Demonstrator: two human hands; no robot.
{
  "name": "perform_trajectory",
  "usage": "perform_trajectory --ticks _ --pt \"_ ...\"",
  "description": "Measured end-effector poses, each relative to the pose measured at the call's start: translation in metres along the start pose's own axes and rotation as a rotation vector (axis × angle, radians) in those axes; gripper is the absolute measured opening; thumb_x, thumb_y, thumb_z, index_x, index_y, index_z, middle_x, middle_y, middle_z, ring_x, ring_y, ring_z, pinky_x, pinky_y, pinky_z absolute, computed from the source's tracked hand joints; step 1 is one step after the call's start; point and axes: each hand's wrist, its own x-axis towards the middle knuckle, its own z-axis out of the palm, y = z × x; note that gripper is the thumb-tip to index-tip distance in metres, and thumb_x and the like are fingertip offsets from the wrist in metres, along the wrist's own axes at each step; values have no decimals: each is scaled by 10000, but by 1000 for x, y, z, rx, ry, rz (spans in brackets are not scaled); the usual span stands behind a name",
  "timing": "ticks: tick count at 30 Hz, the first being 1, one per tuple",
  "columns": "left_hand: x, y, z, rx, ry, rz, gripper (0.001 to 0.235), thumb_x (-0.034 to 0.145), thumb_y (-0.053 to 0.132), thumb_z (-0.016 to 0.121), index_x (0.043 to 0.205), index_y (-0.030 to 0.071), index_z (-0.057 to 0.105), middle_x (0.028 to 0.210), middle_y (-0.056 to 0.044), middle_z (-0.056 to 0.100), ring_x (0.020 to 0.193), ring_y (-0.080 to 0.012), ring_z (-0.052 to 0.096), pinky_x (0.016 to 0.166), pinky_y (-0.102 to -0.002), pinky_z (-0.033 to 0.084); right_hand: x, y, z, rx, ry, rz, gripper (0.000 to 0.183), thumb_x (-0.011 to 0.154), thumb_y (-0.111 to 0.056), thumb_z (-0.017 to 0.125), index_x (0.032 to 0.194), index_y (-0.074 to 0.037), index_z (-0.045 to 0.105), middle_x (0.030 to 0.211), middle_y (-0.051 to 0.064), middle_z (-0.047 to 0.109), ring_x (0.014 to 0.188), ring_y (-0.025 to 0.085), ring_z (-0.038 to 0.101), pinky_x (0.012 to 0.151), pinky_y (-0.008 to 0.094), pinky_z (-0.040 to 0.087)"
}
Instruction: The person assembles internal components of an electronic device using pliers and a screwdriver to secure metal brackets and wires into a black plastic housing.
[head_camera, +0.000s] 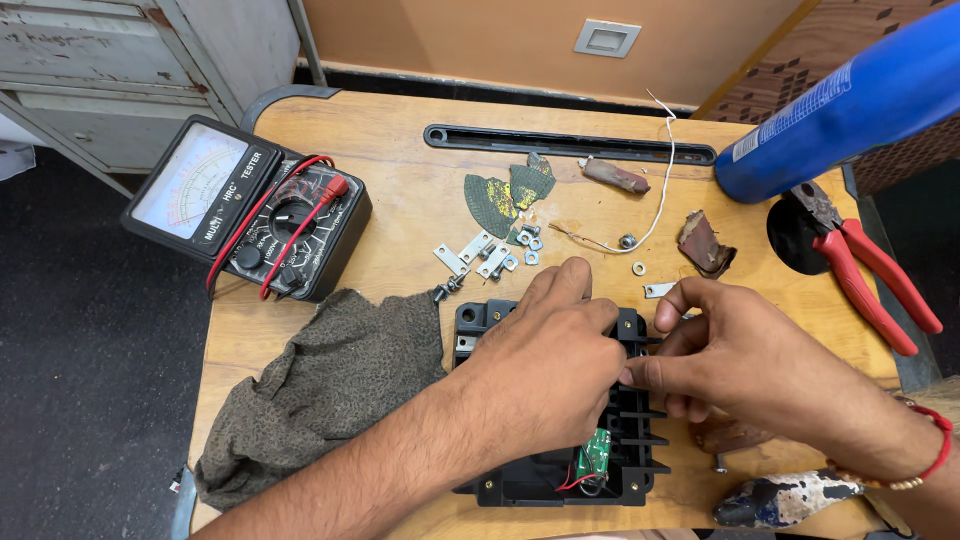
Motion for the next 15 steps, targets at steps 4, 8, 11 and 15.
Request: perform_trajectory --ticks 4,8,11,15 --pt "1 -1 1 44 3 32 162 661 83 741 738 -57 768 956 -183 683 1125 -395 504 1030 -478 416 2 2 0 -101 6 -107 473 824 -78 878 1074 -11 482 654 182 678 515 185 602 377 317 417" --pt "1 -2 0 50 -27 43 182 619 88 736 727 -55 769 954 -191 683 1135 -400 500 1051 -484 398 0 2 0 12 -5 -40 417 816 -113 853 991 -11 488 624 189 638 473 219 523 355 361 318" --pt "2 -1 -2 54 -46 44 185 605 85 724 719 -54 769 958 -194 682 1135 -405 496 1054 -490 391 1 6 -2 51 -5 -12 408 818 -135 843 966 -33 477 616 190 621 466 238 474 364 390 270" --pt "3 0 -3 55 -44 38 211 611 99 725 733 -68 762 943 -197 682 1133 -412 492 1052 -495 391 13 18 -4 -25 9 -197 436 825 -81 887 984 5 490 715 167 729 591 202 689 474 325 528"
